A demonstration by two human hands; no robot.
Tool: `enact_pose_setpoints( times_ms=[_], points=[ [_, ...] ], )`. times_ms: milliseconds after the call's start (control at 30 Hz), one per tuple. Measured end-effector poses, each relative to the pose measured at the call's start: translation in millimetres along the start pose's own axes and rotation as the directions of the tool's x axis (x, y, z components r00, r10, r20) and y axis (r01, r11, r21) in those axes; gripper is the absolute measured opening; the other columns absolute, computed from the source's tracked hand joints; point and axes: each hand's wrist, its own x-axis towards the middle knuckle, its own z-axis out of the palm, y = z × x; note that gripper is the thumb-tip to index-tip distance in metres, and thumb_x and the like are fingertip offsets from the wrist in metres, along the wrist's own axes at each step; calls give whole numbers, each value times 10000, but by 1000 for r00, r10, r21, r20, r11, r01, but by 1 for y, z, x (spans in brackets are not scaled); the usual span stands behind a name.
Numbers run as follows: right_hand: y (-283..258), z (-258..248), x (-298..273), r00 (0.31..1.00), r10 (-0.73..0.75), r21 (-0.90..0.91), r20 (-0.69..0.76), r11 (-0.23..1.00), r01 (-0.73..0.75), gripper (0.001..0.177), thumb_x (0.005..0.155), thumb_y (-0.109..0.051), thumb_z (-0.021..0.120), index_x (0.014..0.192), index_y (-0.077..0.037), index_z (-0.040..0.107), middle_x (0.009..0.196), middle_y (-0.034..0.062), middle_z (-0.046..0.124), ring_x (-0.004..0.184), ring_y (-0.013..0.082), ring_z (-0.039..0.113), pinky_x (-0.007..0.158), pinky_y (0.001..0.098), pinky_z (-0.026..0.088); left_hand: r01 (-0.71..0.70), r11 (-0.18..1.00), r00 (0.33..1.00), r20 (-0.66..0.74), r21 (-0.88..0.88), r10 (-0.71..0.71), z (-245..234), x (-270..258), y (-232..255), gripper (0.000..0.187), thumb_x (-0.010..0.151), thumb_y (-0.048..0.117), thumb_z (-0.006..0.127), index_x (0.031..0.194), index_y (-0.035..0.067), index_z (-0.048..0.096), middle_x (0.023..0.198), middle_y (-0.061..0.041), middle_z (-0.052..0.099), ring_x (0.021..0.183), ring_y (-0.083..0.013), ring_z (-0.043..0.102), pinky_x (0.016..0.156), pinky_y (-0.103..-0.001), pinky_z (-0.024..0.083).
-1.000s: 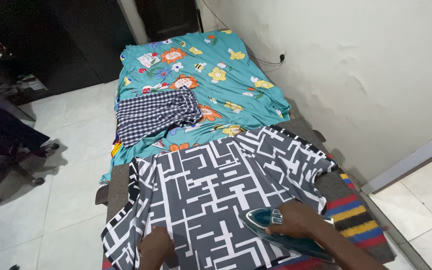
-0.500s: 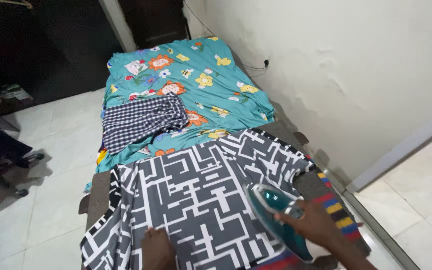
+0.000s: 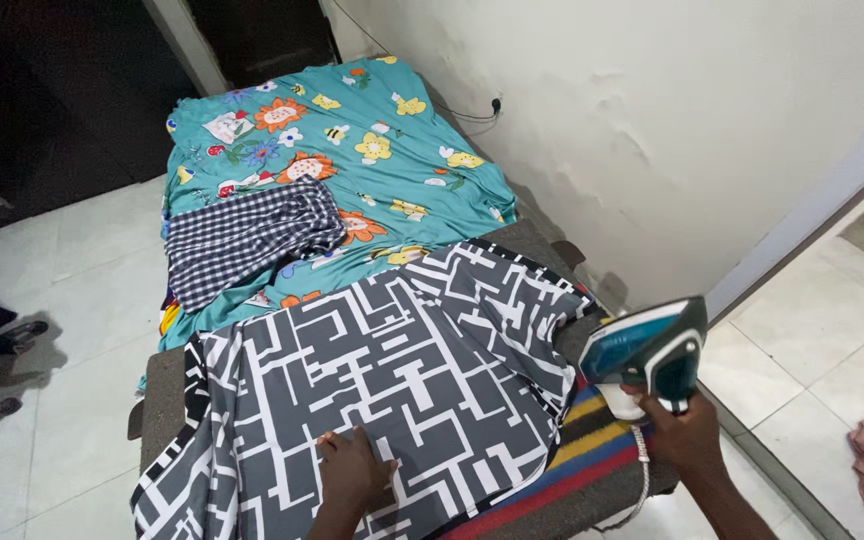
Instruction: The person irons a black and white patterned garment on a small table. They repeatedly smooth the fabric, move the iron across different sections, and flip the garment to iron both sides.
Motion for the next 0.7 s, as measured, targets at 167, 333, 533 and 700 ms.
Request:
enact_pose_setpoints(
  times_ms=[167, 333, 533, 700],
  points=[
    [-7, 6, -23, 975, 220, -181, 24, 960, -213, 639, 1113, -469, 924, 1458, 58, 815, 1192, 296, 938, 1032, 418, 980, 886, 556, 781, -78, 992, 988, -144, -100, 63, 15, -9, -9, 1185, 1031, 651, 1030, 1886, 7, 523, 1911, -537, 334, 1879, -713, 217, 1510, -672, 411],
    [-28, 6, -41, 971, 219, -288, -92, 928, -237, 670, 1118, -483, 968, 1479, 64, 828, 1205, 313, 979, 1096, 434, 943, 1012, 562, 721, -144, 965, 961, -265, -220, 83, 27, -25, -39, 1107, 967, 530, 1082, 1831, 11, 624, 2034, -374, 344, 1905, -533, 266, 1516, -571, 385],
    [-6, 33, -49, 862, 500, 110, 82, 855, -506, 636, 1084, -378, 951, 1492, 84, 795, 1275, 322, 920, 1138, 496, 925, 1040, 657, 747, -226, 907, 867, -497, -356, 21, 51, -53, -89, 806, 950, 388, 1048, 1627, 21, 811, 1880, -267, 609, 1761, -481, 562, 1429, -560, 505],
    [11, 90, -64, 920, 328, -297, 214, 919, -259, 669, 1011, -401, 1030, 1472, 29, 805, 1302, 257, 876, 1266, 511, 879, 1146, 672, 707, -221, 910, 789, -613, -350, -45, 61, -74, -125, 513, 1011, 215, 901, 1474, 1, 850, 1781, -280, 704, 1625, -498, 690, 1377, -563, 574]
  ],
)
